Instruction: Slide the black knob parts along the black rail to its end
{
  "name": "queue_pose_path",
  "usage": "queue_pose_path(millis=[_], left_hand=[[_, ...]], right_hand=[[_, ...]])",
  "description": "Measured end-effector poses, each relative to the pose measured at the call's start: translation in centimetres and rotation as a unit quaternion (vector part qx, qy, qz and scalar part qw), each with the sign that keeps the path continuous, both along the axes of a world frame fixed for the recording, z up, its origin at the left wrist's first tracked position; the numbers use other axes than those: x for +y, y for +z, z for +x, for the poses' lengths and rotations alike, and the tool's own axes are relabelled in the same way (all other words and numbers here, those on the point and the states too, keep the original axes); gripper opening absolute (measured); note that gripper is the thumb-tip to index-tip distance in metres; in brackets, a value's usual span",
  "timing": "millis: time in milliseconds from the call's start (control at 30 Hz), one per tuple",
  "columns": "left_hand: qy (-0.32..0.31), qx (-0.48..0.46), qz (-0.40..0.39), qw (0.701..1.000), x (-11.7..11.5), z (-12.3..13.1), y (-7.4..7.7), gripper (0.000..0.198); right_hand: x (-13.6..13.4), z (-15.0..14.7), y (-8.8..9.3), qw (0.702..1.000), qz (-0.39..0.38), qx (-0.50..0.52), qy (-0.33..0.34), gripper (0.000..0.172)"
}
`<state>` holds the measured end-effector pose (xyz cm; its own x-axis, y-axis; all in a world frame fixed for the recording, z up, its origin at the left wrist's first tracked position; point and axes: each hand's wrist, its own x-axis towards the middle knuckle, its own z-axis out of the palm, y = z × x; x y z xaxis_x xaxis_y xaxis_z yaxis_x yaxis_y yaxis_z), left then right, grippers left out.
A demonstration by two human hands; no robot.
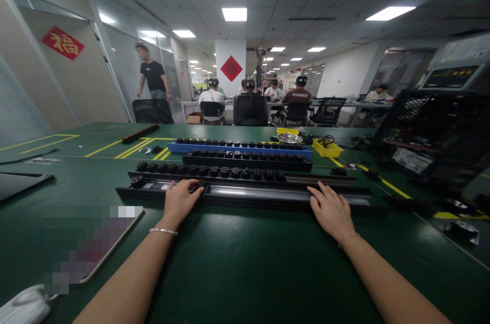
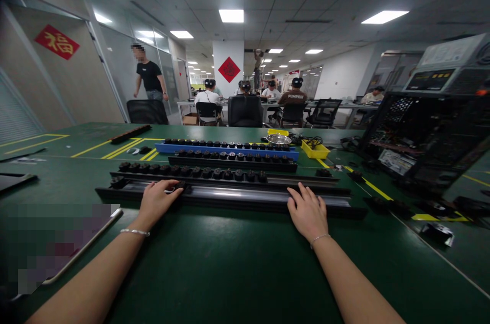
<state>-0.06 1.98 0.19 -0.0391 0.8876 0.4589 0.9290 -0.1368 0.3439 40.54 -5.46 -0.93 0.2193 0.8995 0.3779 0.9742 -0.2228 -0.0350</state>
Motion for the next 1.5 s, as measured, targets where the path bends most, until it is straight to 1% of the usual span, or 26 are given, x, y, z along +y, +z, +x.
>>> queue_pose_path(millis=[300,933,1133,1267,1500], left_hand=[[-0.027,0.010,0.003,1.000,0.02,-0.23,-0.03,0.030],[-0.091,0.016,0.028,0.995,-0.03,-0.16,-0.38,0.027],[-0.109,0.007,0.031,0.993,-0.05,-0.12,-0.53,0.029],[-0.125,0.001,0.028,0.992,0.02,-0.22,-0.71,0.030],[-0.146,-0.009,0.014,0.989,0.02,-0.19,-0.75,0.032]], right_hand=[[0.01,-0.05,-0.08,1.000,0.000,0.001,-0.003,0.049],[-0.10,-0.15,0.24,1.000,-0.013,0.007,-0.003,0.050],[0.01,0.05,-0.05,1.000,-0.007,0.000,-0.001,0.049],[0.08,0.04,-0.22,1.000,0.003,-0.004,-0.005,0.048],[-0.04,-0.04,0.07,1.000,-0.008,0.003,-0.002,0.049]])
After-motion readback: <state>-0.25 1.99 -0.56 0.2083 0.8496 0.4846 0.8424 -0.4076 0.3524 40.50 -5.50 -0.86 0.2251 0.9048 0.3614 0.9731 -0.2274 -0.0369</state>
